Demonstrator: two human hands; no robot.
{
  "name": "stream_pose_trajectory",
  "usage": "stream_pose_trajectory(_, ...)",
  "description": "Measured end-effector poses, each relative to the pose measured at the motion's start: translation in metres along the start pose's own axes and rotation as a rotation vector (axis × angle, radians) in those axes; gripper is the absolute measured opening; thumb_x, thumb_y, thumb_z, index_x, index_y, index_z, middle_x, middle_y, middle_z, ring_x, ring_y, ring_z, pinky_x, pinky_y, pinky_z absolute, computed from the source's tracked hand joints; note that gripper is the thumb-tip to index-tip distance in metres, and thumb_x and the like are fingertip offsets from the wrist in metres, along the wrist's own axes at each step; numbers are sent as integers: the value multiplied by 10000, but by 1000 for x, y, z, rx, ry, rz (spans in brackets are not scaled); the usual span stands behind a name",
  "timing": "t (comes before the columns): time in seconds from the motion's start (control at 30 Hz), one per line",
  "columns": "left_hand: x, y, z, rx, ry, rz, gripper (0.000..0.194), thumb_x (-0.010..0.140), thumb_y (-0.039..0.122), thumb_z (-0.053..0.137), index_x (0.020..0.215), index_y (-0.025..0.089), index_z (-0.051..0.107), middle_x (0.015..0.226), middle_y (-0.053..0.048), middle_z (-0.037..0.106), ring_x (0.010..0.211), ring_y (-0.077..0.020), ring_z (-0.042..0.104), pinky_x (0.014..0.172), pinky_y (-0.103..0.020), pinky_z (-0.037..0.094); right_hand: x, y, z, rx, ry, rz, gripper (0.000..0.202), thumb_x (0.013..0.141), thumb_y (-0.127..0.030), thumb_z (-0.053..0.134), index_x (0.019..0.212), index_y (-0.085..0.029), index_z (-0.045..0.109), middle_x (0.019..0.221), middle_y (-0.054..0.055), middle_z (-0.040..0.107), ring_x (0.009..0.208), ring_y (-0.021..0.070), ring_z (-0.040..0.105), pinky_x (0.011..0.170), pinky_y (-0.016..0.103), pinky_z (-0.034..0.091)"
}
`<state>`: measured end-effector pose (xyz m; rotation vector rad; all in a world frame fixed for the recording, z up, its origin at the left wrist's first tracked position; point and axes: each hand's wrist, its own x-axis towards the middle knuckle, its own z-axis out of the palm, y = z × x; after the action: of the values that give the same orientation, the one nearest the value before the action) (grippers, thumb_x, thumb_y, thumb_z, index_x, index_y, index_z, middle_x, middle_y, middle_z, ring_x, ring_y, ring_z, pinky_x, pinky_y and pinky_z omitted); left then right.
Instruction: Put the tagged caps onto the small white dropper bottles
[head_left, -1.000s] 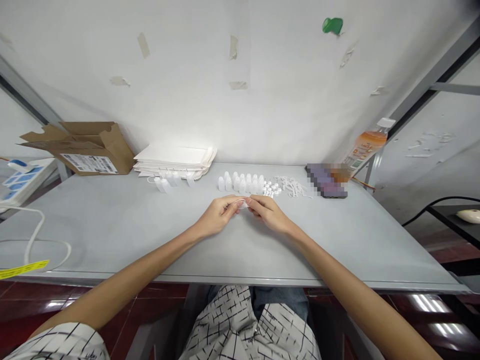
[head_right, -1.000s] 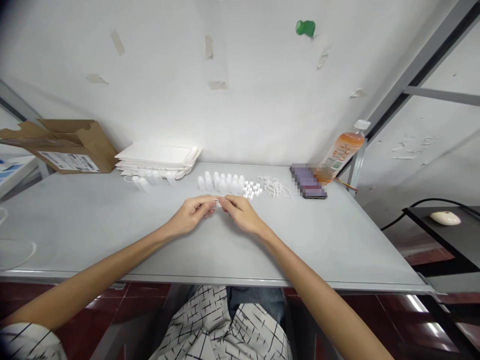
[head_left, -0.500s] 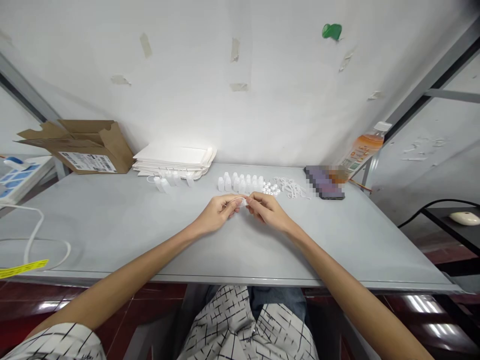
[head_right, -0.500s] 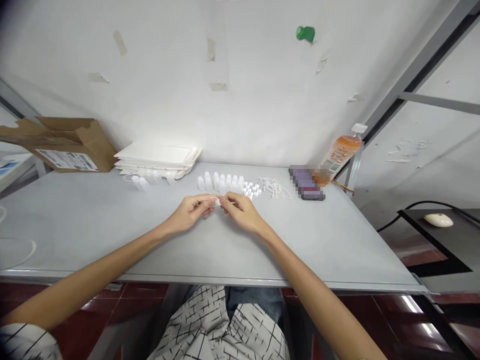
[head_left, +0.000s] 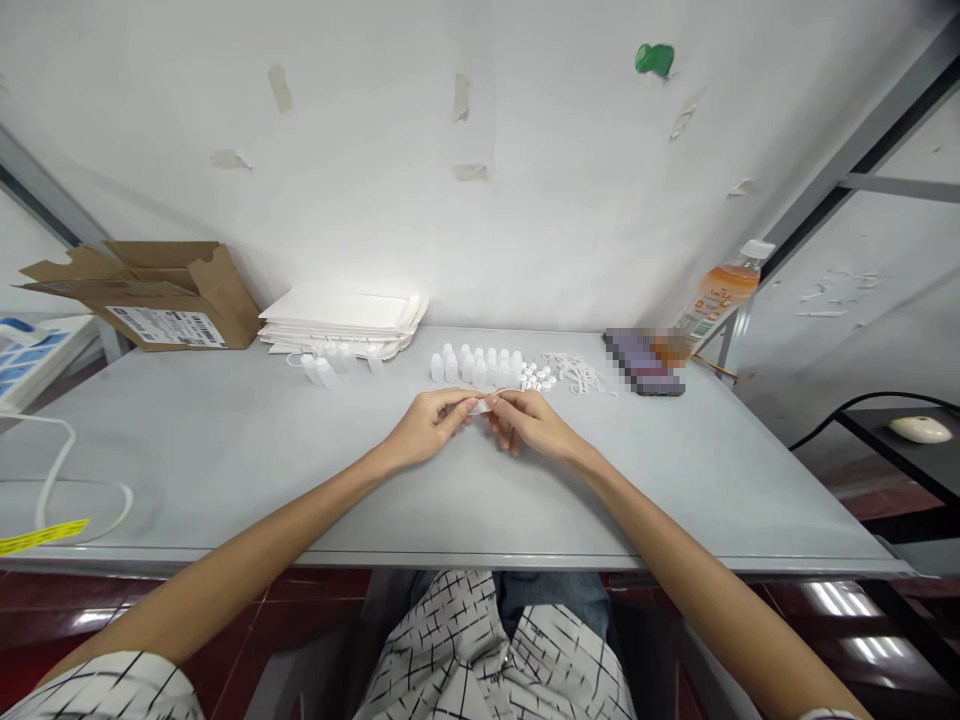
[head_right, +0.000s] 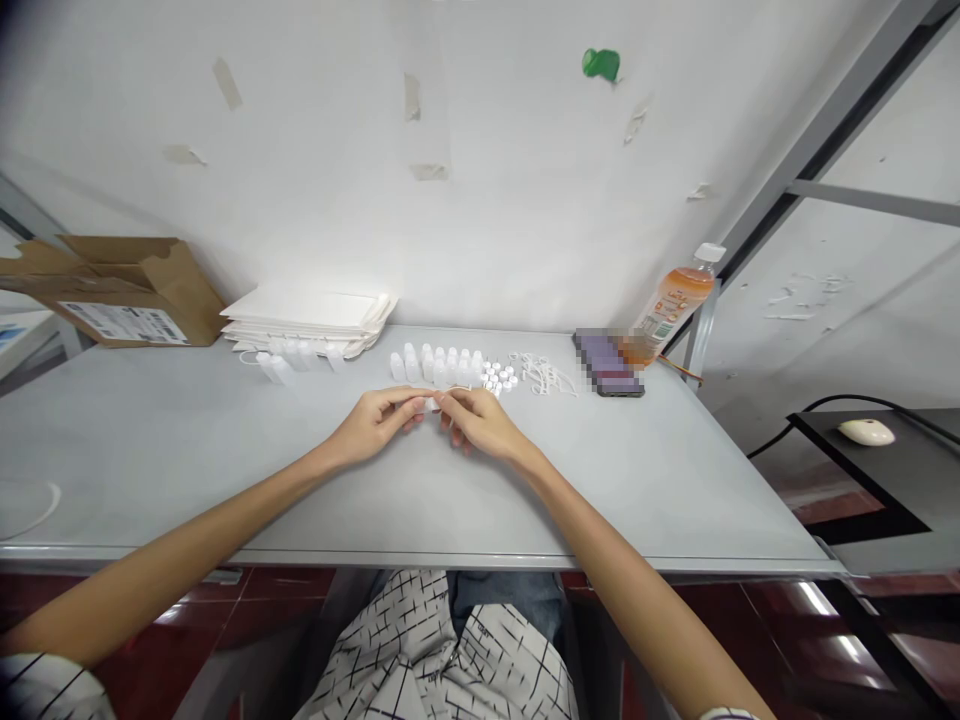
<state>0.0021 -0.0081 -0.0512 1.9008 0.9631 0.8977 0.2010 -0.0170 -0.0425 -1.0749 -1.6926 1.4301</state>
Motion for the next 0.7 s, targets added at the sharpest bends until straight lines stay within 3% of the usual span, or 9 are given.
stream_pose_trajectory(0.1,1,1,-1,14,44,3,394,934,404,536,1152,124,706,971,-95,709,631,-116,562,607,-250,466,0,-4,-3,-35,114,-61,441,888,-585,544,803,-155,601,763,30,593,470,88,536,359,216,399)
stream_pose_trajectory(0.23,1,0,-2,78,69,13,378,932,400,551,1175,149,694,1015,-95,701,650,-119,598,641,-261,492,-1,-7,-8,1,302,-133,386,838,-541,636,816,-156,623,694,-1,576,406,80,501,351,230,400)
stream_pose_trajectory(0.4,2,1,-4,98,120,32,372,930,409,555,1160,149,688,948,-88,700,657,-136,636,649,-268,518,-3,-15,-13,113,308,-142,354,754,-493,742,758,-154,639,687,15,608,486,113,575,430,264,507)
stream_pose_trajectory(0.6,1,2,-4,66,124,67,320,885,375,616,1113,157,667,1061,-106,679,803,-173,659,735,-299,541,-3,-20,-15,194,371,-180,293,675,-386,817,760,-163,646,645,-14,593,524,126,605,472,274,530)
stream_pose_trajectory(0.7,1,3,-3,35,93,16,284,832,359,671,1029,158,637,1033,-94,661,884,-201,658,742,-302,538,-3,-19,-15,200,389,-184,262,675,-356,817,736,-164,651,617,-5,610,549,138,616,494,282,541)
